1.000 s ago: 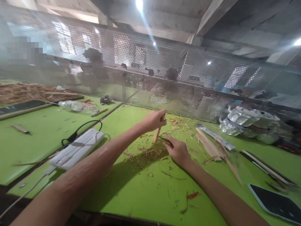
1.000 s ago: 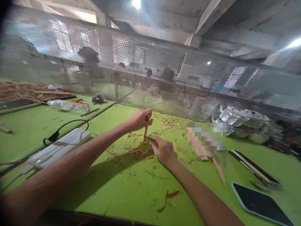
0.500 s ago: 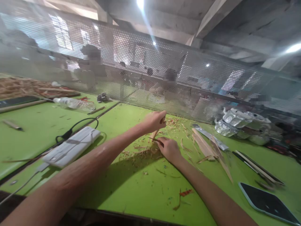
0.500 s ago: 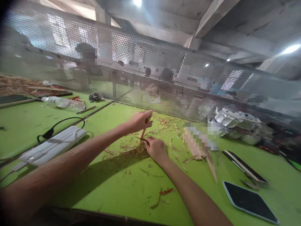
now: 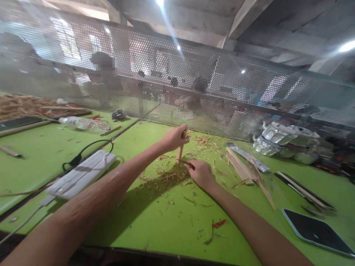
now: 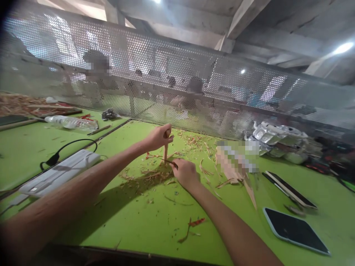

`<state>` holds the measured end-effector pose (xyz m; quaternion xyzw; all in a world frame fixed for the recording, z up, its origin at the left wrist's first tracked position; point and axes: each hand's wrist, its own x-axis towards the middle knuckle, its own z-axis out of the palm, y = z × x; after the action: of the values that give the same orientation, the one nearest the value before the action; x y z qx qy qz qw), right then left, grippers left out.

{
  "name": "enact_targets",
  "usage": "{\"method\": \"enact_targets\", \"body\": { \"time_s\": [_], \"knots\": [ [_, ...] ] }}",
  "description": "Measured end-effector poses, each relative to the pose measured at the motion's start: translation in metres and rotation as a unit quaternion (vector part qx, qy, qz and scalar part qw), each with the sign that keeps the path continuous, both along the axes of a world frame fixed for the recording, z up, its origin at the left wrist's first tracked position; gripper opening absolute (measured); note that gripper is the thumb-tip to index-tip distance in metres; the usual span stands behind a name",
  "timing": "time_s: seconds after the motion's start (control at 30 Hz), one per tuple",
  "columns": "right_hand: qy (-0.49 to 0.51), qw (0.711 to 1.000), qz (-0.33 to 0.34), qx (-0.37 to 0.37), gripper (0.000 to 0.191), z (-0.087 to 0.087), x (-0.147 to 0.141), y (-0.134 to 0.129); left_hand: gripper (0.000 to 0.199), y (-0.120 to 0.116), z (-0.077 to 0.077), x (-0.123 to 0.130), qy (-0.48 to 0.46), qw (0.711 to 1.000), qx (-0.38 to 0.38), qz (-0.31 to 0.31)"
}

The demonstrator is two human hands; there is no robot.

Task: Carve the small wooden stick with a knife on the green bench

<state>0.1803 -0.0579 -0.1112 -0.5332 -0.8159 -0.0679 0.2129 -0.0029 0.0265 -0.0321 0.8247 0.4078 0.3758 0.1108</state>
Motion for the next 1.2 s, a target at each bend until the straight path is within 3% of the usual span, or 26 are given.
{"method": "enact_targets", "body": {
  "time_s": [0.2, 0.5, 0.8, 1.2],
  "knots": [
    [0.031, 0.998, 0.044, 0.014, 0.028, -0.002, 0.001, 0.001, 0.033, 0.006, -0.001, -0.008, -0.025, 0.999, -0.012, -0.036],
    [0.067, 0.994, 0.054, 0.070, 0.026, -0.004, 0.005, 0.002, 0.027, -0.018, 0.010, 0.004, 0.049, 0.997, -0.004, -0.052],
    [0.010, 0.989, 0.031, 0.145, 0.033, -0.006, 0.010, 0.004, 0.027, -0.031, 0.026, 0.009, 0.129, 0.992, 0.008, -0.010],
    [-0.058, 0.975, 0.007, 0.214, 0.042, 0.000, 0.010, 0.004, 0.022, -0.026, 0.021, 0.009, 0.145, 0.988, 0.053, -0.007]
  ]
}}
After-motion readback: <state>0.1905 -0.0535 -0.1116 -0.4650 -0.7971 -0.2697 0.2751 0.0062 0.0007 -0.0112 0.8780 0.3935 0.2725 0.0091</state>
